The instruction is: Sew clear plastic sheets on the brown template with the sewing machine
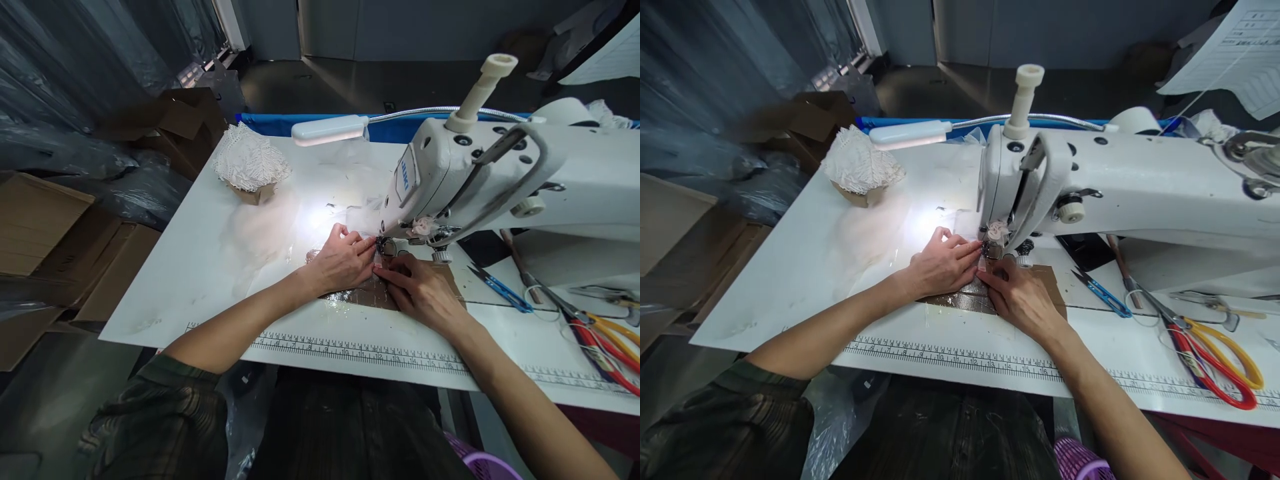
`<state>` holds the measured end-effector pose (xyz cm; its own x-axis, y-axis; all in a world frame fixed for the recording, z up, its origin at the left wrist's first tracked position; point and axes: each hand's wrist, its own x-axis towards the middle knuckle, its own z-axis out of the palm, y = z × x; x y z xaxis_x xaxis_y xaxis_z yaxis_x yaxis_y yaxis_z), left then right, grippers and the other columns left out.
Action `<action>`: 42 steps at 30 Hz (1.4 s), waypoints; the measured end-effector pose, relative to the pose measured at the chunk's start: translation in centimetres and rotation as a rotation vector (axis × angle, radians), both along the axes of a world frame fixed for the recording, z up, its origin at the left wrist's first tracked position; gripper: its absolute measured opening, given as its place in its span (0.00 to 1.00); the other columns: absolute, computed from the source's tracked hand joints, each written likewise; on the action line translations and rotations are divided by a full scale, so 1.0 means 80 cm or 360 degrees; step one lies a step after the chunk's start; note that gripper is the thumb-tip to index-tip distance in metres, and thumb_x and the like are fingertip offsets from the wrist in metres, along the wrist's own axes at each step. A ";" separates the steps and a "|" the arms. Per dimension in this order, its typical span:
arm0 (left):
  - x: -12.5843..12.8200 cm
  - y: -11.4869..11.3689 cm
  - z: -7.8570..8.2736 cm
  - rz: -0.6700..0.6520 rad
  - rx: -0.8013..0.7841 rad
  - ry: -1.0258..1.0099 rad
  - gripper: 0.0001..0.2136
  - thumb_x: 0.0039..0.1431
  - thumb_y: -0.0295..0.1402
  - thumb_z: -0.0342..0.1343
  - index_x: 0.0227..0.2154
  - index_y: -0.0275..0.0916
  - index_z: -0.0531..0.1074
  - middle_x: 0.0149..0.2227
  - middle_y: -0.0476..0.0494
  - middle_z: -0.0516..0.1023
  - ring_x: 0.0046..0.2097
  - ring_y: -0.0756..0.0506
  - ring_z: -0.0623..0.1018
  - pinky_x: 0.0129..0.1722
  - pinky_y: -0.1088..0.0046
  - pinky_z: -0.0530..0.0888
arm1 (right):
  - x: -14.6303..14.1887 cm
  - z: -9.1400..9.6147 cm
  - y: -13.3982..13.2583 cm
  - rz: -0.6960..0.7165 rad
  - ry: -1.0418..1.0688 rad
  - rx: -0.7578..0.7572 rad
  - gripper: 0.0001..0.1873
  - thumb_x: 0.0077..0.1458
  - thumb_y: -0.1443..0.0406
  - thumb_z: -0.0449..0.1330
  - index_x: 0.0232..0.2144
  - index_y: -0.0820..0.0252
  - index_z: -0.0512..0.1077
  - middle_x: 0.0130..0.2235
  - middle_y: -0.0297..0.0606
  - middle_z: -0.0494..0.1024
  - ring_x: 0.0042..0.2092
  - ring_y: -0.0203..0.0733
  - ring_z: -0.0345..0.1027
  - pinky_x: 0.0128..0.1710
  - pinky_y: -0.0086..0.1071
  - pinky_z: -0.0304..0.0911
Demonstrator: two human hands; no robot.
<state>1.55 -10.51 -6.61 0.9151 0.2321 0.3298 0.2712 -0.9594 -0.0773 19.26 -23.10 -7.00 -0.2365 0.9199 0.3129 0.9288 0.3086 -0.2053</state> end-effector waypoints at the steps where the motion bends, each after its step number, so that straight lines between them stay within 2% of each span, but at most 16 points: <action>1: -0.001 0.000 -0.001 0.0008 -0.0027 -0.0003 0.18 0.69 0.38 0.41 0.49 0.35 0.73 0.53 0.37 0.74 0.44 0.40 0.71 0.43 0.55 0.63 | 0.001 -0.001 0.000 -0.0001 0.0008 -0.0013 0.17 0.61 0.66 0.52 0.49 0.56 0.75 0.46 0.47 0.70 0.41 0.45 0.70 0.35 0.37 0.70; 4: -0.005 0.005 -0.002 0.0011 -0.0133 -0.0009 0.18 0.68 0.40 0.43 0.51 0.37 0.72 0.56 0.38 0.72 0.46 0.39 0.70 0.41 0.57 0.64 | 0.002 -0.003 -0.001 0.0002 0.0044 -0.0050 0.17 0.61 0.65 0.53 0.50 0.55 0.74 0.47 0.46 0.70 0.41 0.45 0.70 0.36 0.38 0.71; 8: -0.013 0.015 0.000 -0.0084 -0.0208 -0.0074 0.17 0.67 0.40 0.45 0.51 0.38 0.71 0.56 0.38 0.72 0.46 0.40 0.71 0.42 0.59 0.64 | 0.003 -0.005 0.000 -0.0026 0.0104 -0.0073 0.17 0.61 0.66 0.53 0.50 0.54 0.75 0.46 0.45 0.71 0.42 0.45 0.70 0.38 0.39 0.71; 12: -0.018 0.021 0.003 -0.0141 -0.0199 -0.0306 0.11 0.66 0.34 0.48 0.42 0.38 0.74 0.47 0.41 0.77 0.40 0.45 0.73 0.39 0.63 0.66 | 0.002 -0.006 -0.001 -0.0053 0.0152 -0.0068 0.17 0.60 0.66 0.54 0.48 0.52 0.76 0.46 0.45 0.71 0.43 0.45 0.70 0.40 0.40 0.71; 15: -0.019 0.019 0.003 -0.0311 -0.0223 -0.0342 0.09 0.64 0.31 0.49 0.35 0.37 0.74 0.40 0.44 0.79 0.36 0.48 0.73 0.37 0.66 0.66 | 0.001 -0.007 -0.001 -0.0067 0.0179 -0.0066 0.17 0.60 0.66 0.54 0.48 0.50 0.76 0.45 0.44 0.71 0.42 0.44 0.69 0.40 0.40 0.70; 17: -0.019 0.017 0.003 -0.0441 -0.0253 -0.0282 0.08 0.63 0.29 0.49 0.34 0.38 0.74 0.39 0.45 0.79 0.37 0.48 0.74 0.38 0.66 0.67 | 0.002 -0.009 0.000 -0.0071 0.0191 -0.0072 0.17 0.60 0.65 0.54 0.49 0.50 0.76 0.46 0.44 0.71 0.42 0.44 0.69 0.40 0.40 0.70; 20: -0.018 0.014 0.004 -0.0521 -0.0298 -0.0177 0.09 0.62 0.27 0.49 0.35 0.39 0.75 0.40 0.45 0.79 0.40 0.47 0.75 0.40 0.66 0.67 | 0.003 -0.011 0.000 -0.0077 0.0212 -0.0081 0.18 0.60 0.65 0.54 0.50 0.51 0.75 0.46 0.44 0.71 0.42 0.44 0.69 0.40 0.39 0.69; 32: -0.020 0.014 0.009 -0.0500 -0.0377 -0.0053 0.10 0.61 0.30 0.50 0.37 0.43 0.77 0.43 0.47 0.80 0.37 0.47 0.74 0.42 0.63 0.65 | 0.003 -0.009 0.001 -0.0112 0.0255 -0.0120 0.17 0.60 0.65 0.54 0.48 0.51 0.76 0.46 0.44 0.72 0.42 0.44 0.69 0.38 0.38 0.69; 38: -0.020 0.011 0.011 -0.0534 -0.0335 -0.0121 0.09 0.60 0.31 0.51 0.37 0.42 0.77 0.42 0.47 0.80 0.38 0.46 0.74 0.45 0.59 0.63 | 0.003 -0.009 0.002 -0.0109 0.0308 -0.0114 0.17 0.60 0.64 0.53 0.48 0.53 0.76 0.45 0.44 0.72 0.42 0.44 0.69 0.40 0.39 0.68; 42: -0.020 0.007 0.010 -0.0448 -0.0310 -0.0122 0.10 0.59 0.30 0.51 0.39 0.40 0.76 0.44 0.45 0.79 0.36 0.46 0.73 0.43 0.61 0.64 | 0.002 -0.009 0.002 -0.0098 0.0285 -0.0100 0.18 0.60 0.65 0.53 0.49 0.54 0.76 0.45 0.45 0.72 0.42 0.44 0.69 0.41 0.40 0.68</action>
<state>-0.03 -9.92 -5.77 0.9265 0.0396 0.3743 -0.0080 -0.9921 0.1249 19.44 -22.93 -7.72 -0.1251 0.9500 0.2861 0.8925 0.2337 -0.3859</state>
